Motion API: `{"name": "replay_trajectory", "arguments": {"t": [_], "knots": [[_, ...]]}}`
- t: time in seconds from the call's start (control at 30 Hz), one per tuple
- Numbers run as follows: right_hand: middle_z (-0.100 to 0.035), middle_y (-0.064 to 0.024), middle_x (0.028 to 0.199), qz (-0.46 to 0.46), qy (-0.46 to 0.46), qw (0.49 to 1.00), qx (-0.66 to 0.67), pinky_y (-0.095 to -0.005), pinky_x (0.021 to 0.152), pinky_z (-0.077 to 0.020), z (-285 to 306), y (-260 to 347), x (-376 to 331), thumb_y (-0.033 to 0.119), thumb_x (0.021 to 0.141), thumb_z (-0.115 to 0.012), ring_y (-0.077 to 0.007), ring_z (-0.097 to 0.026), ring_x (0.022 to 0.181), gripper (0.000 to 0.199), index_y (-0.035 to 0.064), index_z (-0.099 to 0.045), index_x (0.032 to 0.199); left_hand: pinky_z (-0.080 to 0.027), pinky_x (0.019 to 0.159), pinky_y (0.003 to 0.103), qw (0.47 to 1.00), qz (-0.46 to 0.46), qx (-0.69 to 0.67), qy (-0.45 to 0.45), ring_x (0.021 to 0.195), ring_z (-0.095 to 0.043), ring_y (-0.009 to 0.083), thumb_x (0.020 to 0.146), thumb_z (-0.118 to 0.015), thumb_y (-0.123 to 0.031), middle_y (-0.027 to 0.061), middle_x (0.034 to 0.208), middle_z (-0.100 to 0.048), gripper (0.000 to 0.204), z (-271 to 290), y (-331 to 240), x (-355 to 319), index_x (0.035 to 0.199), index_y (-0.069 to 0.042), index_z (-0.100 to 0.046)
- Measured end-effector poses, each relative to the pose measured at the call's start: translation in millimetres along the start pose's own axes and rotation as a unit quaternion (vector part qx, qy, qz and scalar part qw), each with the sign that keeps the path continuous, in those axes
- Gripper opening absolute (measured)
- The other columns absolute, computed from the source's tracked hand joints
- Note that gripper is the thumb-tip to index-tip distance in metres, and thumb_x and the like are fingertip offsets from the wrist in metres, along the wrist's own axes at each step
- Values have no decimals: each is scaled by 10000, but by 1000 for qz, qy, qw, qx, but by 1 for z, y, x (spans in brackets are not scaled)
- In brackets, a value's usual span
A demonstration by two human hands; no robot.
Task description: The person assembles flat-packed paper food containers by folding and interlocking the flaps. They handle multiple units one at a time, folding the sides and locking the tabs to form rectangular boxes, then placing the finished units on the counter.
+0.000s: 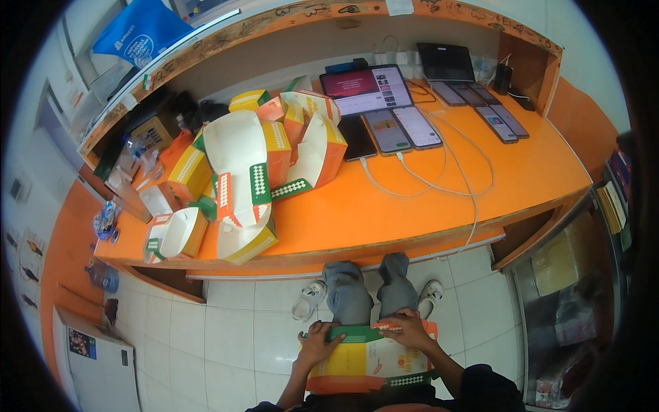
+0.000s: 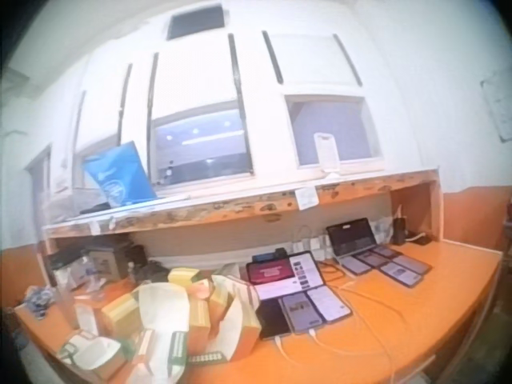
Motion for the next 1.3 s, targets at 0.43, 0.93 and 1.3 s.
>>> {"name": "replay_trajectory", "arguments": {"t": [0.43, 0.93, 1.3], "knots": [[-651, -50, 1010, 29, -71, 997, 27, -420, 911, -336, -36, 18, -43, 379, 760, -694, -247, -564, 1003, 315, 169, -671, 994, -497, 792, 419, 973, 29, -107, -201, 908, -614, 414, 789, -694, -363, 261, 969, -625, 523, 17, 43, -77, 1167, -32, -551], [-654, -110, 965, 29, 92, 990, 103, -375, 793, -459, 51, 111, -63, 195, 814, -617, -279, -618, 901, 178, 77, -625, 947, -499, 688, 304, 946, 0, -266, -185, 747, -637, 183, 825, -692, -239, 110, 839, -654, 395, 56, 14, -137, 1142, -61, -538], [-676, -102, 885, 53, 228, 972, -16, -359, 754, -510, 136, 174, -71, 135, 826, -648, -260, -645, 856, 216, 90, -662, 1038, -478, 790, 272, 861, -135, -474, -127, 879, -595, 143, 841, -665, -121, 89, 898, -642, 246, 92, -29, -160, 1016, -4, -539]]}}
Point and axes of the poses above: each hand's wrist, its own x-axis towards the middle knuckle, its own z-axis out of the back of the hand, y = z × x, the point moved 8 cm from there along x, towards the middle knuckle
